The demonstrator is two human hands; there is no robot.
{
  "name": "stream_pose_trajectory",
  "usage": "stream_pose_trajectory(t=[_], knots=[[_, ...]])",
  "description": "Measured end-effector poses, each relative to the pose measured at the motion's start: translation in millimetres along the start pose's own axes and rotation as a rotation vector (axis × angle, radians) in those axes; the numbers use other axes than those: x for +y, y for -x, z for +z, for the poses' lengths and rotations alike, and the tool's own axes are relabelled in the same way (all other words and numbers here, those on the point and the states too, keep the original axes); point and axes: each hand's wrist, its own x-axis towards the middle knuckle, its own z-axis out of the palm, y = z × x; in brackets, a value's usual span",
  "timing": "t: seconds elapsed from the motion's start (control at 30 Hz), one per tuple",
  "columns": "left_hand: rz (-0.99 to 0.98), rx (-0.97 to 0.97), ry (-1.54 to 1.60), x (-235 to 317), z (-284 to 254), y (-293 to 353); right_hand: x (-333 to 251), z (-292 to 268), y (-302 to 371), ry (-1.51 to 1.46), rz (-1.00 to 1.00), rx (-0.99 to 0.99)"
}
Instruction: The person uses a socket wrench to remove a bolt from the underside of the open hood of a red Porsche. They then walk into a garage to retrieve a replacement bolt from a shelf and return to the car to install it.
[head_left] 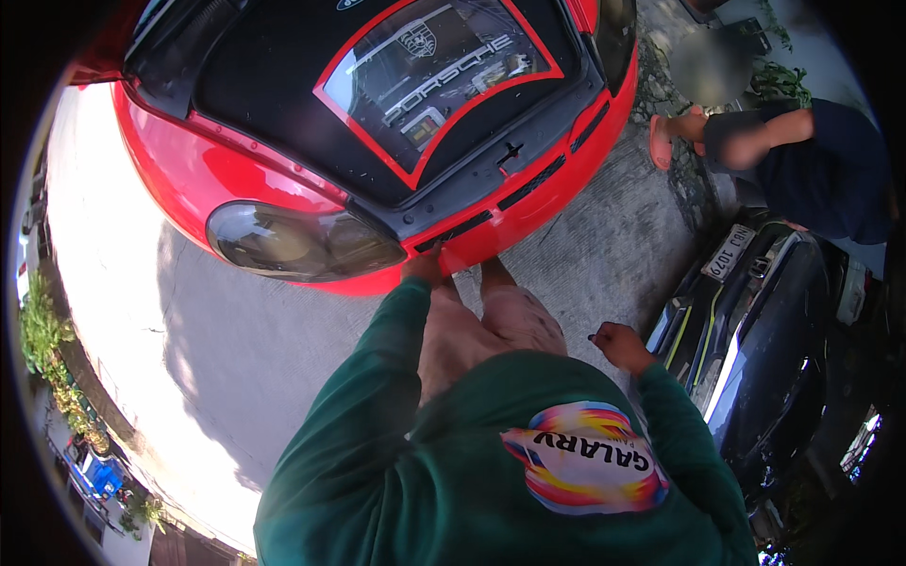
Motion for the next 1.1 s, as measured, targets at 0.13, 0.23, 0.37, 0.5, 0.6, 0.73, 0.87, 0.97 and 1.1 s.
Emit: stream_pose_trajectory(t=[0.13,0.23,0.37,0.5,0.6,0.73,0.87,0.97,1.1], knots=[[-0.035,-0.022,-0.018,13.6,2.1,-9.5,-7.9,-18.1,-31.9,-0.005,-0.068,-0.022],[-0.031,0.043,0.007,24.3,-3.7,-14.8,-8.6,-38.7,-51.9,-0.023,-0.100,-0.011],[0.050,0.153,0.038,22.2,-16.2,-20.3,3.4,-74.3,-67.9,0.064,-0.157,0.016],[0.159,0.258,0.208,44.8,-56.0,70.5,24.2,-93.2,-35.7,0.043,-0.155,0.059],[0.196,0.300,0.304,59.3,-105.6,204.9,56.0,-83.7,-20.1,0.093,-0.151,0.013],[0.314,0.806,0.400,86.6,-236.7,435.5,42.4,-90.5,-35.7,0.470,-0.497,-0.029],[0.409,1.512,0.233,94.0,-371.6,649.3,-50.6,-126.8,-37.5,-0.333,-0.325,-0.219],[0.437,2.034,-0.193,107.5,-458.9,787.6,-134.2,-147.5,-26.0,-0.691,-0.424,-0.222],[0.323,2.443,-0.777,102.0,-567.2,934.1,-277.0,-194.4,31.6,-1.049,-0.558,-0.298]])
